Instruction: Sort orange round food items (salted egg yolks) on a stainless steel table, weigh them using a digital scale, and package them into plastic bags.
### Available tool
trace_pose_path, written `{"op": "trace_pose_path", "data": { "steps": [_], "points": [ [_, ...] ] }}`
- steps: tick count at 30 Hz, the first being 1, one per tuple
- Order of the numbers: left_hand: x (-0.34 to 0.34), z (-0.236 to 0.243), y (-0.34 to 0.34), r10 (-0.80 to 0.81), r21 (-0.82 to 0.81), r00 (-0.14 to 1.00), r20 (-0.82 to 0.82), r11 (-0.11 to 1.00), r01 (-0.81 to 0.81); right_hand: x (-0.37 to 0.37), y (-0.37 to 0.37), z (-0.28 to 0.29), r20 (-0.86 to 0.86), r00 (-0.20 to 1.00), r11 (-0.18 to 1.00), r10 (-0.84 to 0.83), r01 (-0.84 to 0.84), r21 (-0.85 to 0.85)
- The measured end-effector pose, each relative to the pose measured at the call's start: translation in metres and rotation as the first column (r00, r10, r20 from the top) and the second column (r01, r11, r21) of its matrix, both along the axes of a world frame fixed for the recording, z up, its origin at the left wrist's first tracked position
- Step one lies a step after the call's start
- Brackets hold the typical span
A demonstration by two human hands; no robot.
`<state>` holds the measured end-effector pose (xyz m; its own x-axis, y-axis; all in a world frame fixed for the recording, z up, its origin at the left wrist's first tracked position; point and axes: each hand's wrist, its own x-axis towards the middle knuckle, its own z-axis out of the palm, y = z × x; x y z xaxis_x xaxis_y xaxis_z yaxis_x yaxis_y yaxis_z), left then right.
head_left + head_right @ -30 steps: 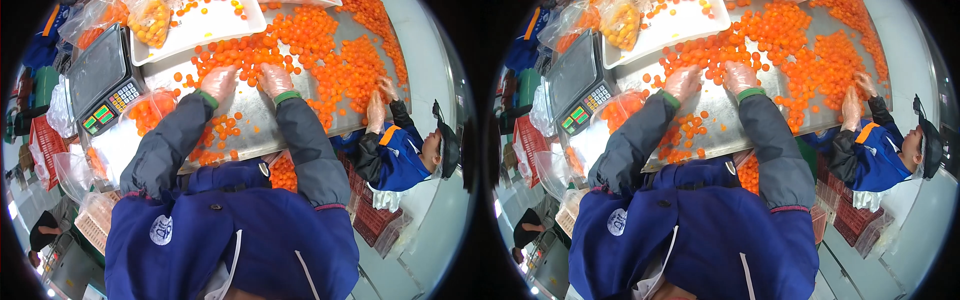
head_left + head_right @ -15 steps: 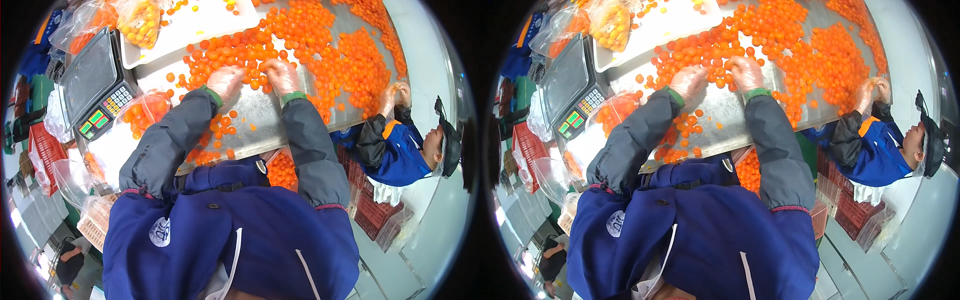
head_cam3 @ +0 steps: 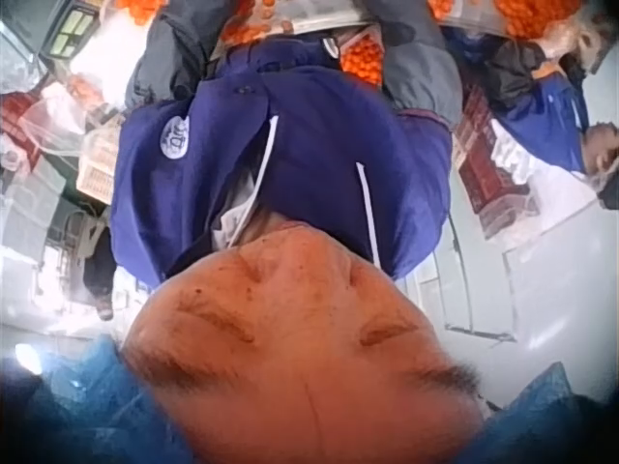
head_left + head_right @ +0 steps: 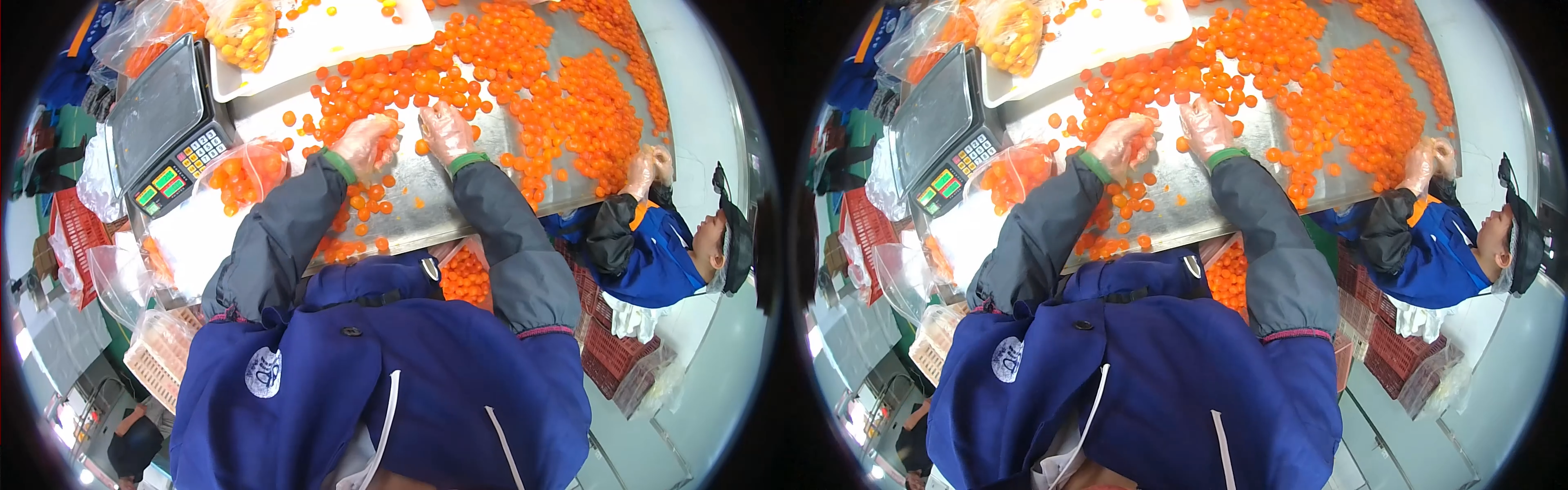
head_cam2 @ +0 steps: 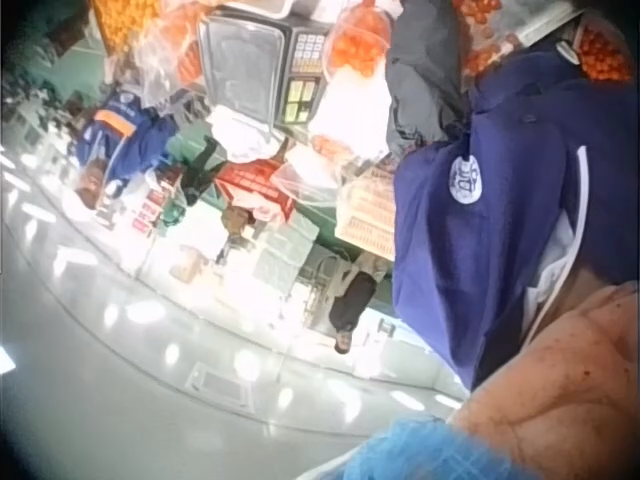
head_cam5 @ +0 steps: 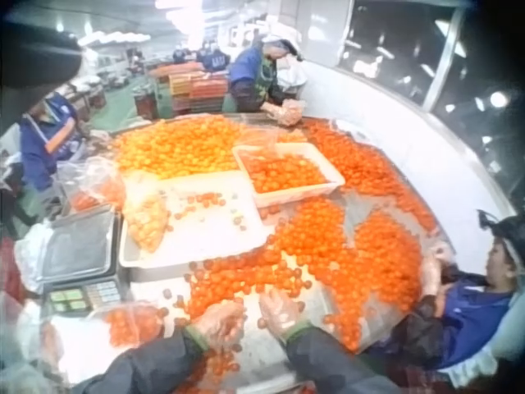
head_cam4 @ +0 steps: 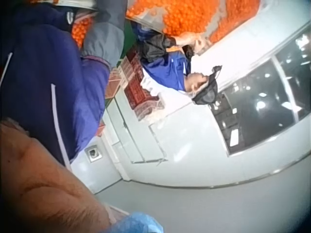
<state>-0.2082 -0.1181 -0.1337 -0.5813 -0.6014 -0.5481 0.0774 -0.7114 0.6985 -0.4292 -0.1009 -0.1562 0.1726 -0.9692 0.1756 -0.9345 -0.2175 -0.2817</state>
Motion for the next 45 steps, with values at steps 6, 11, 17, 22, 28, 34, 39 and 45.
{"op": "trace_pose_path", "data": {
  "steps": [6,11,17,22,28,34,39,45],
  "points": [
    [0.042,0.017,0.031,0.261,0.384,0.882,-0.392,0.918,-0.101,0.003,-0.002,0.011,0.064,0.997,0.998,-0.048,0.045,0.055],
    [0.056,0.02,0.041,0.249,0.351,0.852,-0.46,0.933,-0.083,0.025,0.031,0.046,0.104,0.99,0.984,-0.099,0.082,0.159],
    [0.061,0.029,0.056,0.286,0.33,0.879,-0.381,0.93,-0.159,0.035,0.043,0.014,-0.043,0.996,0.987,-0.079,0.084,0.135],
    [0.076,0.014,0.074,0.237,0.326,0.95,-0.201,0.931,-0.163,0.035,0.057,0.017,0.617,0.508,0.674,-0.601,-0.094,0.733],
    [0.087,0.025,0.095,0.289,0.267,0.956,-0.051,0.927,-0.266,0.055,0.089,0.001,0.635,-0.316,0.678,-0.705,-0.561,0.474],
    [0.145,0.06,0.125,0.193,0.19,0.977,-0.088,0.966,-0.174,0.109,0.097,0.027,0.295,-0.587,0.652,-0.754,-0.724,0.226],
    [0.209,0.103,0.155,0.5,0.176,0.843,-0.2,0.865,-0.471,0.15,0.106,0.068,0.247,-0.569,0.618,-0.784,-0.754,0.224],
    [0.235,0.141,0.129,0.709,0.098,0.663,-0.242,0.697,-0.71,0.221,0.08,0.147,0.256,-0.482,0.523,-0.838,-0.843,0.124]
  ]
}}
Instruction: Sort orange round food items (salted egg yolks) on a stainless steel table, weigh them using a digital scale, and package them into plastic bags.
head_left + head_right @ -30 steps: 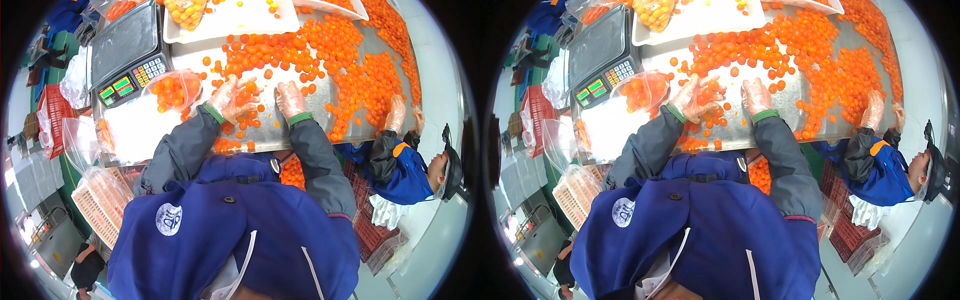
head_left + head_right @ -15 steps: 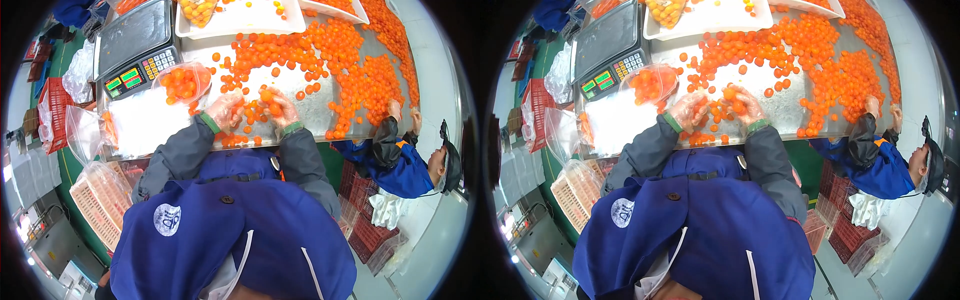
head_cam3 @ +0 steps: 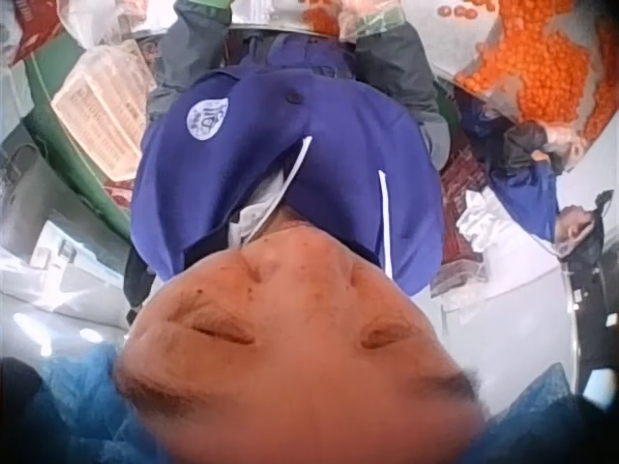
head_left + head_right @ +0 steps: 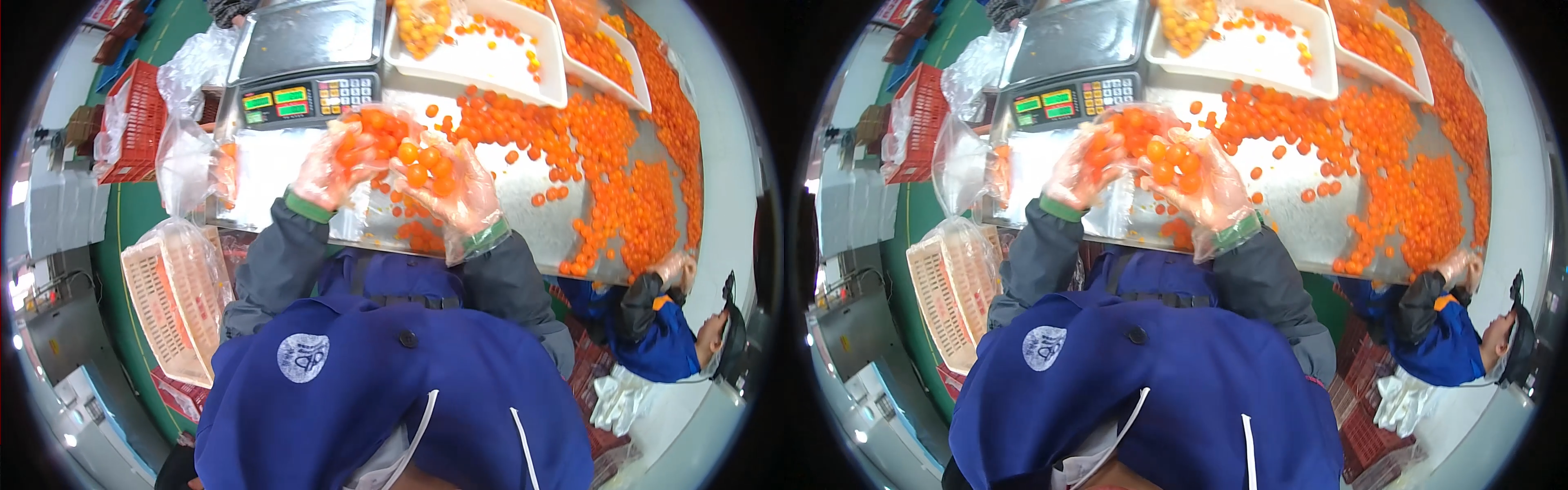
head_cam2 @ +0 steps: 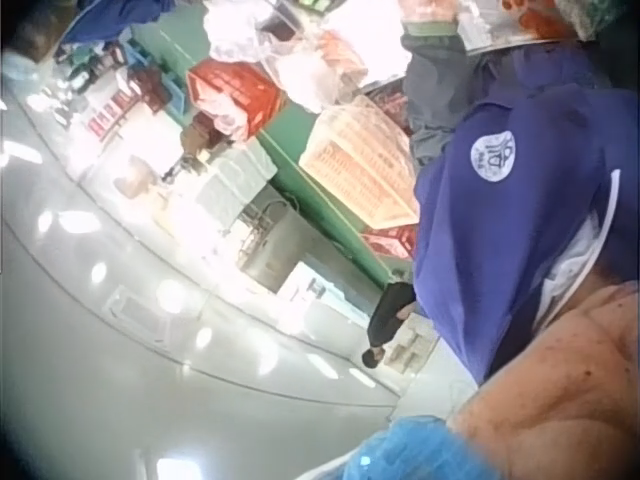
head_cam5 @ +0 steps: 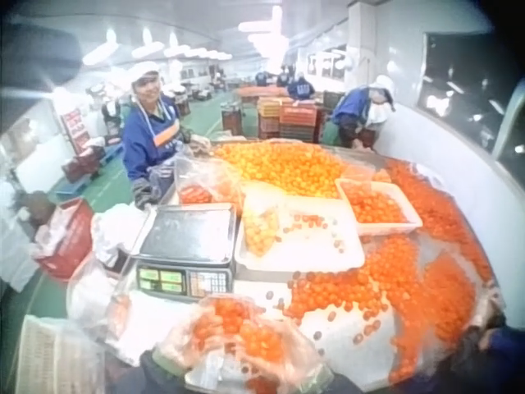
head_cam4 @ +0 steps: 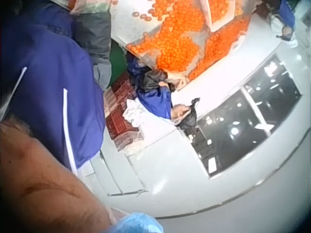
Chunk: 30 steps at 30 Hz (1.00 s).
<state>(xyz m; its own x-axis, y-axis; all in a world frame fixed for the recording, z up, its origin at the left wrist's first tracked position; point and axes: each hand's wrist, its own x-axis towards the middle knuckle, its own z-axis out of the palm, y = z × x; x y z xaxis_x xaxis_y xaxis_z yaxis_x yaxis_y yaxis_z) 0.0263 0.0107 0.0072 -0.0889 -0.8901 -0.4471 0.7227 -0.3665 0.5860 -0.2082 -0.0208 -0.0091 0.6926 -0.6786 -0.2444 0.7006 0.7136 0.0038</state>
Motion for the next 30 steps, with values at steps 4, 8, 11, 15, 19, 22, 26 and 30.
{"op": "trace_pose_path", "data": {
  "steps": [4,8,11,15,19,22,26,30],
  "points": [
    [0.005,0.0,-0.024,-0.099,-0.128,0.992,-0.077,0.988,0.088,0.044,-0.025,0.015,-0.351,0.934,0.969,-0.06,-0.03,-0.246],
    [0.008,0.005,-0.016,0.113,-0.063,0.987,0.115,0.992,-0.106,0.035,-0.042,-0.017,-0.588,0.784,0.933,-0.198,-0.033,-0.358],
    [0.046,-0.019,0.007,0.243,-0.287,0.696,0.676,0.956,-0.056,0.024,-0.026,0.009,-0.751,0.528,0.815,-0.398,-0.172,-0.553],
    [0.078,-0.086,0.004,0.008,-0.008,0.002,1.0,0.982,0.188,0.027,-0.033,0.003,-0.607,-0.227,0.53,-0.761,-0.758,-0.38],
    [0.038,-0.057,-0.012,-0.207,0.312,-0.288,0.935,0.868,0.387,0.034,-0.038,-0.03,-0.488,-0.207,0.36,-0.848,-0.901,-0.242],
    [0.051,-0.128,-0.027,-0.02,0.114,-0.251,0.968,0.924,0.366,0.039,-0.053,-0.057,-0.487,-0.229,0.416,-0.843,-0.85,-0.321],
    [0.07,-0.103,-0.038,0.363,-0.324,0.027,0.931,0.794,0.514,0.032,-0.079,-0.043,-0.628,-0.071,0.434,-0.775,-0.781,-0.448],
    [0.054,0.004,-0.016,0.021,-0.173,0.778,0.628,0.979,0.113,0.042,-0.069,0.021,-0.72,0.453,0.642,-0.526,-0.343,-0.685]
  ]
}}
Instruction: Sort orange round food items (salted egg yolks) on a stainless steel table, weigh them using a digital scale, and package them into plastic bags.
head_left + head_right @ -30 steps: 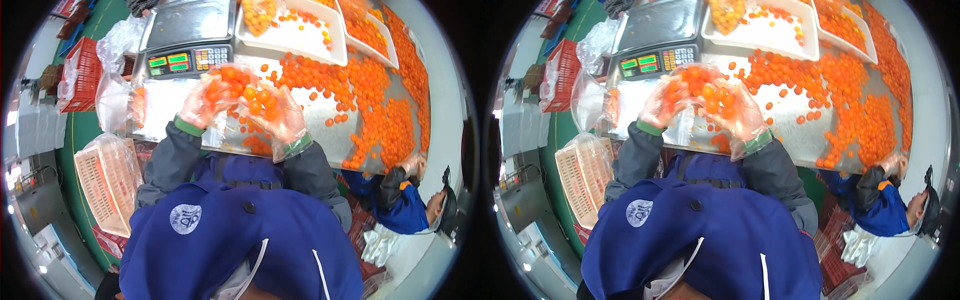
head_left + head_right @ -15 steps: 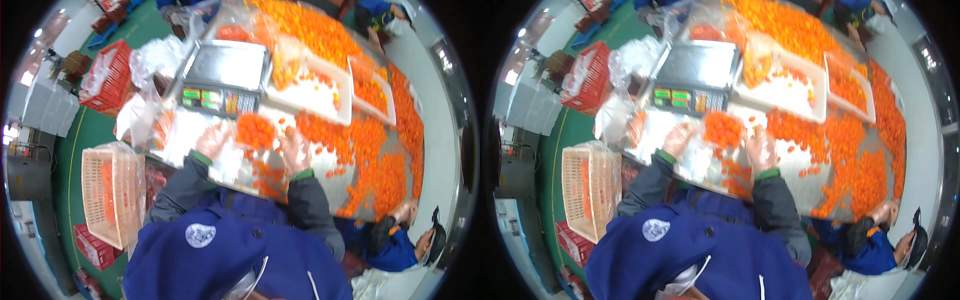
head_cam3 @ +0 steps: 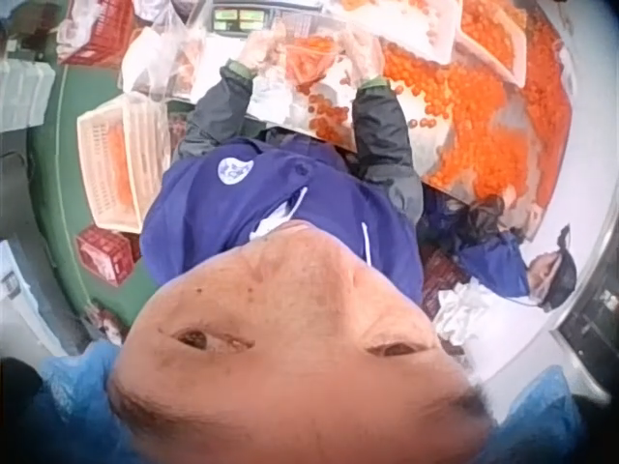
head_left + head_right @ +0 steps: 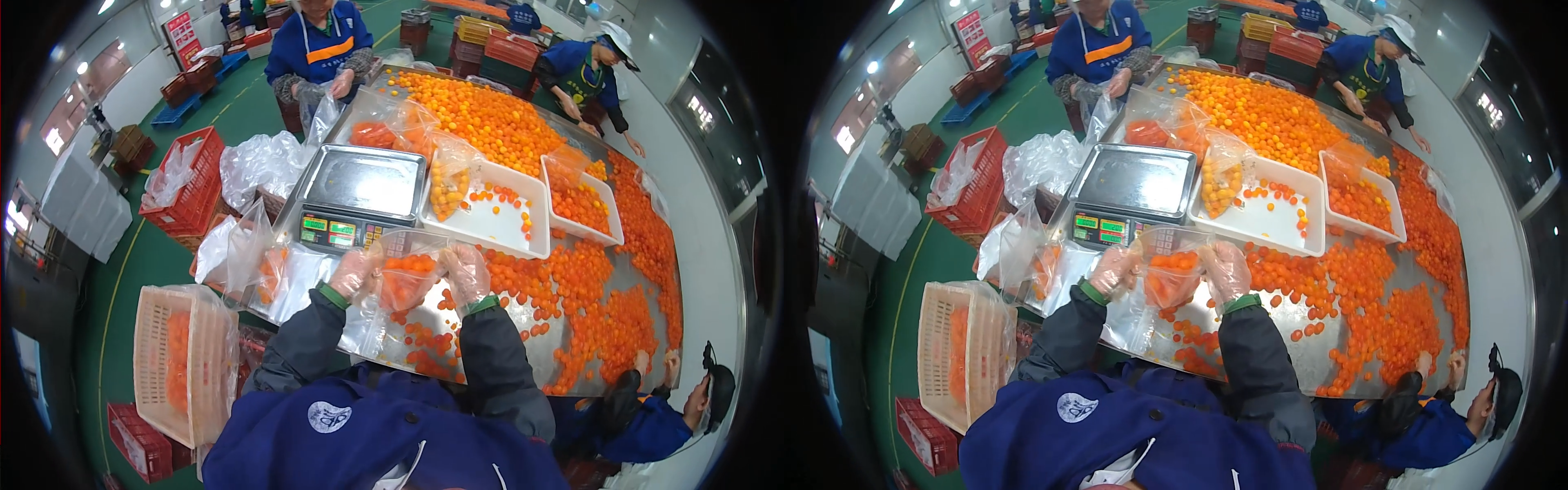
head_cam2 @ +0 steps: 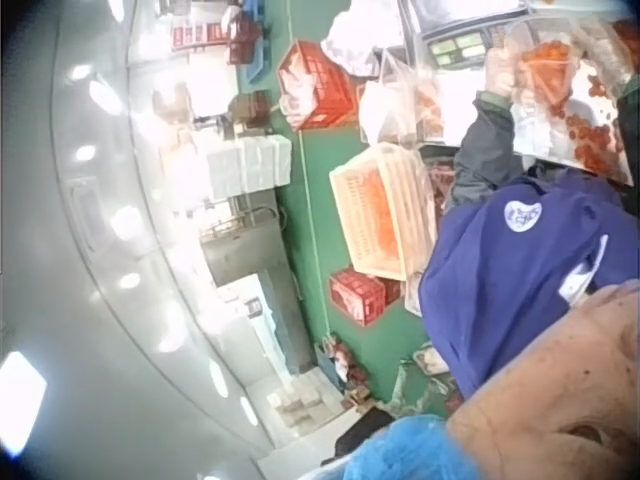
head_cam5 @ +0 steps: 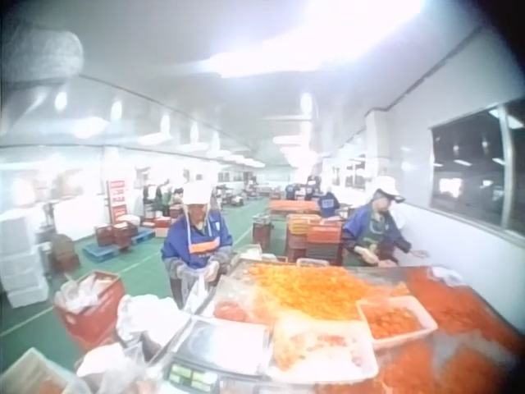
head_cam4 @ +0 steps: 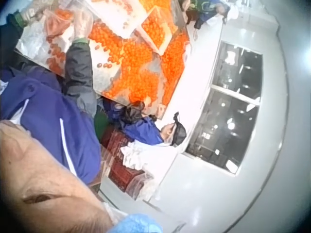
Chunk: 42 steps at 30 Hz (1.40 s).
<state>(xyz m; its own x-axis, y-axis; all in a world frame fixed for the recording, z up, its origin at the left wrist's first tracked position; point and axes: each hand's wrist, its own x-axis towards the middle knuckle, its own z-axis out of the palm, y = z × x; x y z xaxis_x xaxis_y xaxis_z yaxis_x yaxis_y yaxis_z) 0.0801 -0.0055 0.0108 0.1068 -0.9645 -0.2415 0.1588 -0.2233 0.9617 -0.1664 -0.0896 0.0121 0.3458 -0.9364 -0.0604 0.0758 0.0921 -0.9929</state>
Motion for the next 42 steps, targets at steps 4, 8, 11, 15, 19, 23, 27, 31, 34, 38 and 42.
{"op": "trace_pose_path", "data": {
  "steps": [4,8,11,15,19,23,27,31,34,38,42],
  "points": [
    [0.011,-0.01,0.01,-0.037,0.035,0.992,0.125,0.999,0.033,-0.001,0.008,0.004,0.0,0.998,0.998,0.061,-0.061,-0.007],
    [0.002,0.006,0.022,-0.029,0.116,0.954,0.299,0.993,-0.006,-0.062,0.018,-0.002,-0.003,0.993,0.989,-0.118,0.118,0.09],
    [-0.013,0.02,0.041,0.03,0.02,0.931,0.363,0.999,-0.04,-0.143,0.021,-0.015,-0.078,0.951,0.948,-0.3,0.306,0.087],
    [-0.066,0.073,0.05,0.057,-0.154,0.858,0.51,0.988,0.026,-0.257,0.042,-0.037,-0.076,0.77,0.748,-0.634,0.635,0.195],
    [-0.135,0.034,0.028,-0.238,-0.363,0.778,0.581,0.78,0.51,-0.317,0.077,-0.072,-0.103,0.709,0.675,-0.698,0.699,0.235],
    [-0.195,-0.014,0.014,-0.542,-0.069,0.593,0.595,0.701,0.71,-0.31,0.094,-0.092,-0.123,0.731,0.688,-0.672,0.677,0.263],
    [-0.23,-0.019,0.003,-0.594,-0.055,0.498,0.632,0.607,0.793,-0.314,0.091,-0.101,-0.083,0.743,0.693,-0.664,0.654,0.304],
    [-0.236,-0.006,-0.006,-0.704,0.113,0.42,0.572,0.575,0.811,-0.334,0.088,-0.125,-0.106,0.759,0.715,-0.642,0.643,0.275],
    [-0.233,-0.036,-0.007,-0.57,-0.088,0.506,0.648,0.603,0.793,-0.335,0.08,-0.134,-0.241,0.733,0.69,-0.637,0.68,0.246],
    [-0.23,-0.053,-0.009,-0.661,0.026,0.526,0.535,0.635,0.772,-0.306,0.069,-0.093,-0.691,0.589,0.748,-0.419,0.655,0.105],
    [-0.224,-0.073,-0.021,-0.471,-0.119,0.474,0.743,0.605,0.787,-0.325,0.04,-0.165,-0.872,0.412,0.917,-0.265,0.388,-0.095]
  ]
}}
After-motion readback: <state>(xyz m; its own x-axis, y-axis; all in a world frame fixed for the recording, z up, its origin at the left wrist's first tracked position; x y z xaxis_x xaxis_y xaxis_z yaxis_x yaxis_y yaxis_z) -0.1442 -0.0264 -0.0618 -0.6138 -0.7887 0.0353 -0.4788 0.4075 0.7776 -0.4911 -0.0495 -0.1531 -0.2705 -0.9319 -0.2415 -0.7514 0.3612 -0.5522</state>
